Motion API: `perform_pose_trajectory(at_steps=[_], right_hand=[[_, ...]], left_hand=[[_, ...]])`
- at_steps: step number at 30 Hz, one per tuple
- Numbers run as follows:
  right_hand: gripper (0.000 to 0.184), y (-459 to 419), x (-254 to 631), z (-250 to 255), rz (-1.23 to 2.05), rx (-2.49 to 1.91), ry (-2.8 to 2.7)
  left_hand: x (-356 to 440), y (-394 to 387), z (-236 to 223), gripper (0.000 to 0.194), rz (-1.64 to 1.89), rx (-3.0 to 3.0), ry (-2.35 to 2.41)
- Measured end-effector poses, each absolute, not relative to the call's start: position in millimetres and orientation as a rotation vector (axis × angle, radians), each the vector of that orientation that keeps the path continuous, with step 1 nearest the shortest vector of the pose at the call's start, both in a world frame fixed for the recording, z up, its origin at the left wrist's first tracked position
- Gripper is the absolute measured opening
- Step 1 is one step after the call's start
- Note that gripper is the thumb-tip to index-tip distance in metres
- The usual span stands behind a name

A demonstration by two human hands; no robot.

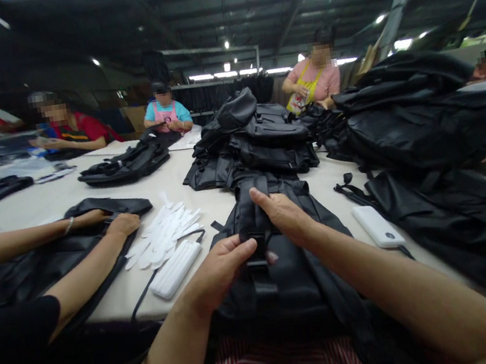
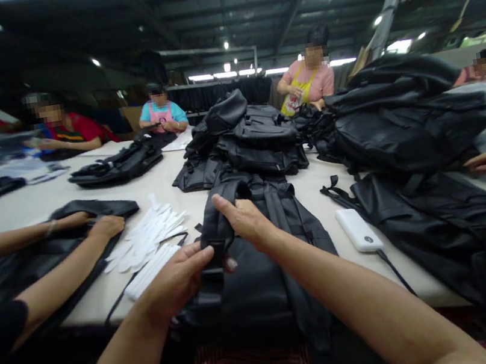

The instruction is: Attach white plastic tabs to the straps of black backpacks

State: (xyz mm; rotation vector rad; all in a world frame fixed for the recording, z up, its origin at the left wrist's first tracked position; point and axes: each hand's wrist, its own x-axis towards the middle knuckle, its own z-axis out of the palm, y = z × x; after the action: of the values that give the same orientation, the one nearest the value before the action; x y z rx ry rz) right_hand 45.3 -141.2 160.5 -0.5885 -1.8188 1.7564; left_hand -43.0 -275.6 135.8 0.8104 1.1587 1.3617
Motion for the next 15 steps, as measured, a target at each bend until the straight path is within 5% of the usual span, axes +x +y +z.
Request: perform_pose_trajectory(at_steps=[3, 8, 15], right_hand=[[0.051, -134.9, 41.4, 154.2, 1.539, -0.571, -1.899], [0.028, -146.9, 54.4, 133.1, 1.088, -0.519, -2.006], [0.014, -163.6, 60.8, 133.1, 0.857, -0.305, -2.137]], left_hand=[[-49.6, -266.8, 136.8, 0.021, 1.561, 0.662, 1.187], [-73.1, -259.1, 135.4, 0.019, 1.74, 0.472, 1.158], [-82.6, -251.9, 138.4, 0.014, 1.794, 0.328, 1.011]])
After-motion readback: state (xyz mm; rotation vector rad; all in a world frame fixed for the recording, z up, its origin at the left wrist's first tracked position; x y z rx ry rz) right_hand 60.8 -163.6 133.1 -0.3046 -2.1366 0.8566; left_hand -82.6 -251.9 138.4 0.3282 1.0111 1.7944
